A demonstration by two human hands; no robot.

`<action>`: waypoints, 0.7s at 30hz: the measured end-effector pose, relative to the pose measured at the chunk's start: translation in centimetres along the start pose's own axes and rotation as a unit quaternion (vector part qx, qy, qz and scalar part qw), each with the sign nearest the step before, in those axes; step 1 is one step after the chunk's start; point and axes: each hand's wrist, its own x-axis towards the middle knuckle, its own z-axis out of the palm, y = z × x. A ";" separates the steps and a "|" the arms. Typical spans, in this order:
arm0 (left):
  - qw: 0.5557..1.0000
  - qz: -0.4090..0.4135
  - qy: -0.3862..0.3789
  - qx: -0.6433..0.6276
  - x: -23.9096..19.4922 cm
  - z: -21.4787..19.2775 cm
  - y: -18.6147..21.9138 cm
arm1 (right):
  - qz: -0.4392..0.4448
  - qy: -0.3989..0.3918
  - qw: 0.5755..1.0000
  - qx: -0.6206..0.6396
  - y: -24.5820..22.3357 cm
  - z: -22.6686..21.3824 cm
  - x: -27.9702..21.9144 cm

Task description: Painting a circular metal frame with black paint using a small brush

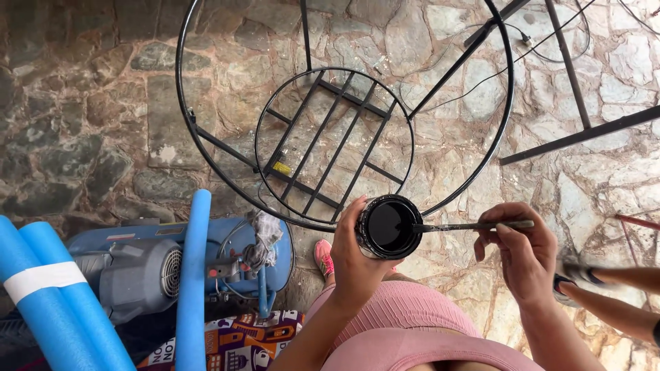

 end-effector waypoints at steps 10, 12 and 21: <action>1.000 0.011 0.005 0.014 -0.2 3.7 1.7 | -0.111 -0.129 0.979 -0.113 -1.8 -2.3 1.2; 1.000 0.008 0.005 0.018 -0.4 4.3 1.9 | -0.116 -0.147 0.977 -0.097 -0.5 -4.3 1.3; 0.998 0.036 0.056 -0.003 -0.3 5.8 4.1 | 0.045 0.008 0.996 0.070 -1.6 -6.2 2.7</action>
